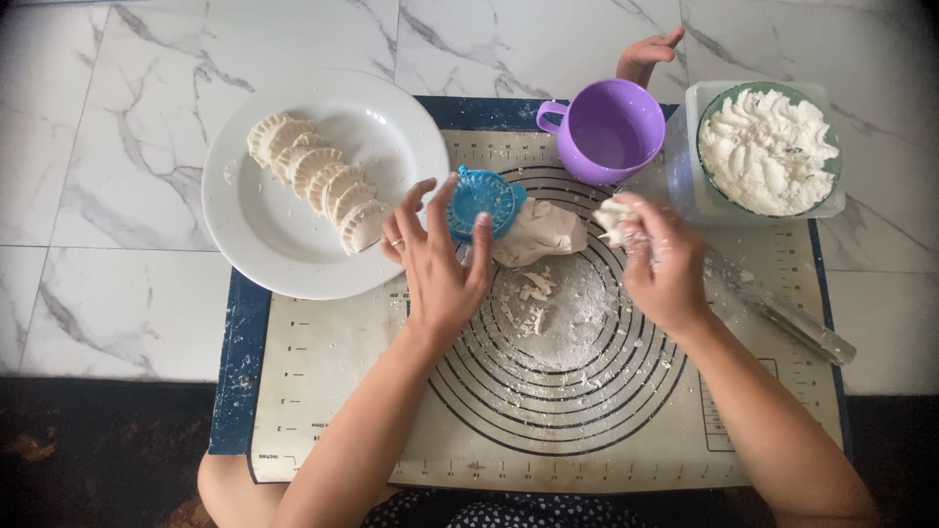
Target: Molding and shaping dough into small decorative pieces using a plastic hand mold.
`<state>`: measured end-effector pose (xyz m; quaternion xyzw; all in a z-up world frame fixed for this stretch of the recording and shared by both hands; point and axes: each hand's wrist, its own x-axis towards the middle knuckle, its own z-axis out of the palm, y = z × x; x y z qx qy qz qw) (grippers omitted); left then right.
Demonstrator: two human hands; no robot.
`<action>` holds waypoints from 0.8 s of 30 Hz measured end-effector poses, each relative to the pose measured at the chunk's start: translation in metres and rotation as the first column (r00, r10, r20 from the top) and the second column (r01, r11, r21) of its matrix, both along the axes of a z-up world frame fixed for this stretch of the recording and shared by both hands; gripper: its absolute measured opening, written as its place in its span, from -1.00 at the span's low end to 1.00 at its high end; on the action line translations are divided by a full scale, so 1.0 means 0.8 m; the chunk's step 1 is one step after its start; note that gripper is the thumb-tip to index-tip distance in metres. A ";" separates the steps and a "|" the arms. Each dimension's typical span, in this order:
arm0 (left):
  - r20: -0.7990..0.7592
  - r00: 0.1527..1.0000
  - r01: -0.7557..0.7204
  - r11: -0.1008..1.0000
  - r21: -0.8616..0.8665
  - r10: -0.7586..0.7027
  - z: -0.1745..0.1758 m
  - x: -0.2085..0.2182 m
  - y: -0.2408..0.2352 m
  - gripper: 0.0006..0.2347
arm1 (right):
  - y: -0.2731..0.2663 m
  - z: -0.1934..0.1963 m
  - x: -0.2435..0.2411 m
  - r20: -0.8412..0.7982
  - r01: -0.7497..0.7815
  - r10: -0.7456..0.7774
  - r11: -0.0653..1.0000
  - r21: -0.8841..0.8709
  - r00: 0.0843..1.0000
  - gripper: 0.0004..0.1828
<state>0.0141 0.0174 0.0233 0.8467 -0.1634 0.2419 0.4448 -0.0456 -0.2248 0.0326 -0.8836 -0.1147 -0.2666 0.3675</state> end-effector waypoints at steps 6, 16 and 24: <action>0.022 0.997 0.076 0.995 0.072 -0.078 -0.010 -0.002 0.000 -0.61 | 0.001 0.010 0.001 -0.261 -0.053 0.268 0.784 0.618 0.927 -0.64; -0.011 0.996 0.085 0.996 0.006 -0.085 0.002 -0.004 0.004 -0.67 | -0.004 0.009 0.004 -0.252 0.099 0.540 0.296 0.950 0.803 -0.64; 0.012 0.999 0.051 0.998 -0.039 -0.050 0.005 -0.003 0.002 -0.73 | -0.002 -0.007 0.006 -0.324 0.088 0.311 0.587 0.805 0.893 -0.70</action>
